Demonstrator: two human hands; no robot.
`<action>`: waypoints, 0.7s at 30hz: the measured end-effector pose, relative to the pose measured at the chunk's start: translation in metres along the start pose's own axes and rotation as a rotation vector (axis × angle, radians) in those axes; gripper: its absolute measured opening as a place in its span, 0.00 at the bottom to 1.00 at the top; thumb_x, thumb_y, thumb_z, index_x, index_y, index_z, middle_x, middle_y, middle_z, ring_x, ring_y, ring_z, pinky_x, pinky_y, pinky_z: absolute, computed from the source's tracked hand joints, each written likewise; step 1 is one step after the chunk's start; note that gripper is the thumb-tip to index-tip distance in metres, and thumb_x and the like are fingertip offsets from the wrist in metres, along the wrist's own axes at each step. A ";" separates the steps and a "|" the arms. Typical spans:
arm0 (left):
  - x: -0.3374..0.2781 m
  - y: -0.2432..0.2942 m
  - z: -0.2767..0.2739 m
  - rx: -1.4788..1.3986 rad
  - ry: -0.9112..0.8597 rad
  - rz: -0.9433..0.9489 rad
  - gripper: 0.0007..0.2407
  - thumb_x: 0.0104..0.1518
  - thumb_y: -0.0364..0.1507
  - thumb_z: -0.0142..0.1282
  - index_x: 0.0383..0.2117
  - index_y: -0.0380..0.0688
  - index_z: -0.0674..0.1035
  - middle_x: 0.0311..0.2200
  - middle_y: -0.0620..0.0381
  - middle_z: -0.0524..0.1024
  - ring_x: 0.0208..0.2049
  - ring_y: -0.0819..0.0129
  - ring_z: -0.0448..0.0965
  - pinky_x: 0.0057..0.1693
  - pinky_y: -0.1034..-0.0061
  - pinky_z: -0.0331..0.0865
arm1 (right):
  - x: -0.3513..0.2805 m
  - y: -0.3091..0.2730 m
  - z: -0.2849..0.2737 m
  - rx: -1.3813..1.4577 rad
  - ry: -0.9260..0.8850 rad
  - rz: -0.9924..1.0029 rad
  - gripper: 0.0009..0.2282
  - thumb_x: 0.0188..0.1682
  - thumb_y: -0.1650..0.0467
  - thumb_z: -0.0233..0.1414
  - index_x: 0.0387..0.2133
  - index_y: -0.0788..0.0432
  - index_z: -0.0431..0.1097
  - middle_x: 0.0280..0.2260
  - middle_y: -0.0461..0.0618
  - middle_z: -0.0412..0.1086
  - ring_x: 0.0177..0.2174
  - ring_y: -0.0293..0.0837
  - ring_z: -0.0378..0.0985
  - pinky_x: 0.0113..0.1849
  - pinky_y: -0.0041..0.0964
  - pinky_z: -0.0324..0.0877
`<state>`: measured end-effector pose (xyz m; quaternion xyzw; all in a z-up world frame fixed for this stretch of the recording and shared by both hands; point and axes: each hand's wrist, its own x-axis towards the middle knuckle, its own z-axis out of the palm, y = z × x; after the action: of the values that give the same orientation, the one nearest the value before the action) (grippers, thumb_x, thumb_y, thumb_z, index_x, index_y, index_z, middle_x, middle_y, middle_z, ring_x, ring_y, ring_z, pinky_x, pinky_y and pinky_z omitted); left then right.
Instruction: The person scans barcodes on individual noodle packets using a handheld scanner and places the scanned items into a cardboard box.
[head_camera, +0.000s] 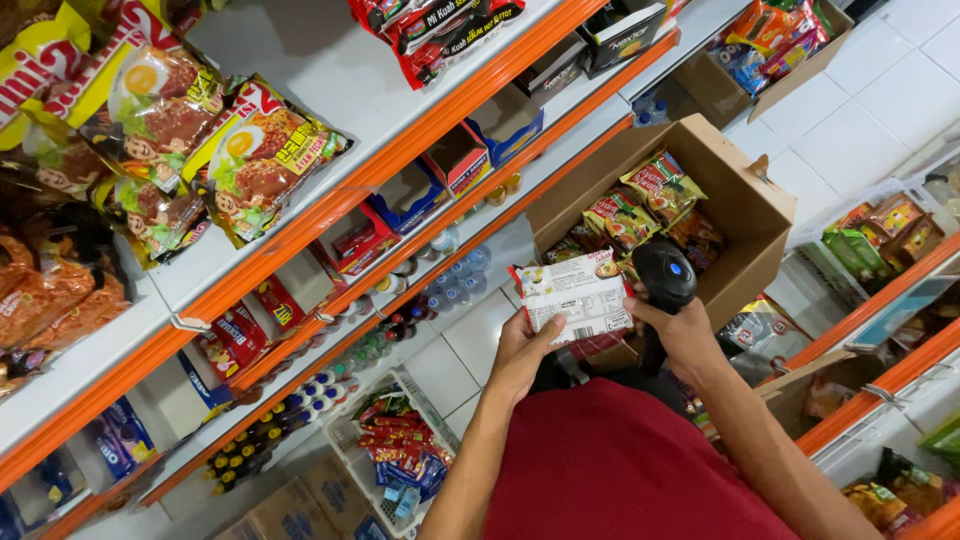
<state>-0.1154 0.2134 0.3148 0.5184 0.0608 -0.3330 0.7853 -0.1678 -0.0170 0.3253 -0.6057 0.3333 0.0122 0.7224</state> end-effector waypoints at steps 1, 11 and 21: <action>0.001 0.000 0.001 -0.018 -0.015 -0.010 0.17 0.61 0.30 0.57 0.55 0.36 0.74 0.51 0.52 0.79 0.51 0.66 0.80 0.56 0.66 0.77 | 0.000 -0.002 -0.001 0.010 0.031 -0.015 0.13 0.42 0.75 0.64 0.39 0.62 0.72 0.27 0.45 0.71 0.25 0.39 0.71 0.28 0.35 0.67; 0.017 0.001 -0.002 -0.013 0.000 0.066 0.18 0.61 0.25 0.59 0.57 0.36 0.73 0.52 0.49 0.78 0.51 0.63 0.78 0.56 0.64 0.74 | 0.007 -0.019 0.005 -0.044 0.052 -0.088 0.09 0.46 0.75 0.60 0.40 0.62 0.72 0.29 0.46 0.72 0.27 0.38 0.74 0.30 0.34 0.70; 0.056 0.031 -0.015 -0.276 0.102 0.179 0.18 0.62 0.28 0.54 0.58 0.40 0.70 0.55 0.51 0.75 0.56 0.62 0.76 0.61 0.61 0.74 | -0.019 -0.059 0.029 -0.472 -0.187 -0.328 0.14 0.47 0.67 0.61 0.43 0.63 0.73 0.28 0.47 0.74 0.27 0.37 0.74 0.33 0.35 0.71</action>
<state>-0.0501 0.2077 0.3069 0.4251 0.0993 -0.2237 0.8714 -0.1439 0.0004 0.3875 -0.7989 0.1509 0.0282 0.5815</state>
